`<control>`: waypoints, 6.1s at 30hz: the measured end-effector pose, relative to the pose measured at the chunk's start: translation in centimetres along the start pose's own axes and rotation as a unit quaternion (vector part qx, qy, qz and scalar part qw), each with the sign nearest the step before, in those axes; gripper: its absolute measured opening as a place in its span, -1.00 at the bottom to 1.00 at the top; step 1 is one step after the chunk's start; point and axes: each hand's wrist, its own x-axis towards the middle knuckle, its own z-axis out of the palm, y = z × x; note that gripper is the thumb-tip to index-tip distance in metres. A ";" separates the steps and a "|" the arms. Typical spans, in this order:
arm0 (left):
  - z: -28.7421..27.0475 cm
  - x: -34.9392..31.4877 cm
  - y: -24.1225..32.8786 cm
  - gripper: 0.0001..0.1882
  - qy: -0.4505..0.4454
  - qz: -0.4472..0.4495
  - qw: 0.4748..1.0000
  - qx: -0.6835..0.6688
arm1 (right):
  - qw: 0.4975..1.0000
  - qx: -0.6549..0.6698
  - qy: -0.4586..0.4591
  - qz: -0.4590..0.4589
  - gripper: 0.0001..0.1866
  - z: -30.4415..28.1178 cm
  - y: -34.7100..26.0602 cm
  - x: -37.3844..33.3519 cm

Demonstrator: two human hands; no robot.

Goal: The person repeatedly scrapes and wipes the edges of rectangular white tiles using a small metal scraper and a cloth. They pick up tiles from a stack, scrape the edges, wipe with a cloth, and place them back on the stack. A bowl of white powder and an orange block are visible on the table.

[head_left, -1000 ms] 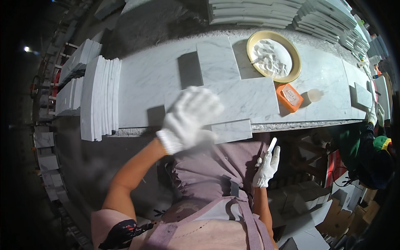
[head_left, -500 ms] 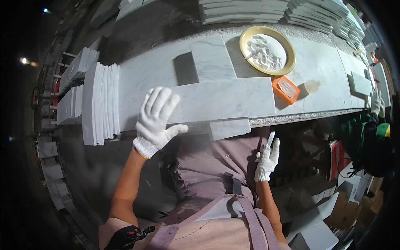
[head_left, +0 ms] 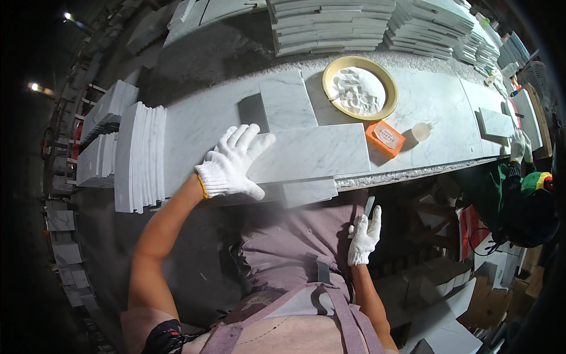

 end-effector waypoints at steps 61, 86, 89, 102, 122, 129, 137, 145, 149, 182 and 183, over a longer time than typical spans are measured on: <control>2.7 8.5 10.7 -0.10 0.282 0.135 0.948 -0.063 | 0.913 -0.344 -0.196 -0.098 -0.38 1.4 -14.3 5.0; 2.0 8.9 8.4 -0.26 0.245 0.248 0.932 -0.095 | 0.910 -0.254 -0.290 -0.150 -0.38 -1.5 -16.0 14.0; 2.0 9.1 8.4 -0.27 0.251 0.251 0.928 -0.114 | 0.878 -0.317 -0.315 -0.172 -0.40 2.4 -16.9 15.1; 1.7 9.2 8.2 -0.33 0.237 0.244 0.928 -0.155 | 0.625 -0.479 -0.554 -0.268 -0.33 2.0 -17.5 26.4; 1.7 9.0 8.2 -0.27 0.216 0.232 0.937 -0.150 | 0.729 -0.438 -0.524 -0.050 -0.33 3.9 -21.4 21.9; 2.1 9.1 8.3 -0.27 0.224 0.234 0.936 -0.140 | 0.849 -0.382 -0.168 -0.324 -0.56 0.2 -18.2 13.6; 1.0 8.3 8.1 -0.36 0.250 0.244 0.924 -0.156 | 0.686 -0.444 0.082 -0.571 -0.52 0.1 -12.3 10.3; 3.4 8.0 8.8 -0.40 0.302 0.209 0.926 -0.094 | 0.968 -0.101 -0.156 -0.166 -0.33 0.7 -6.1 3.6; 5.3 5.8 11.8 -0.23 0.381 0.263 0.884 -0.070 | 0.955 0.018 -0.273 -0.114 -0.31 2.8 -5.9 2.5; 4.6 -6.5 8.1 0.05 0.307 0.011 0.950 -0.061 | 0.968 -0.025 -0.210 -0.135 -0.46 4.6 -8.8 -3.0; 4.3 -6.6 8.0 0.11 0.221 0.007 0.973 -0.061 | 0.977 -0.027 -0.188 -0.094 -0.45 3.7 -9.2 -3.6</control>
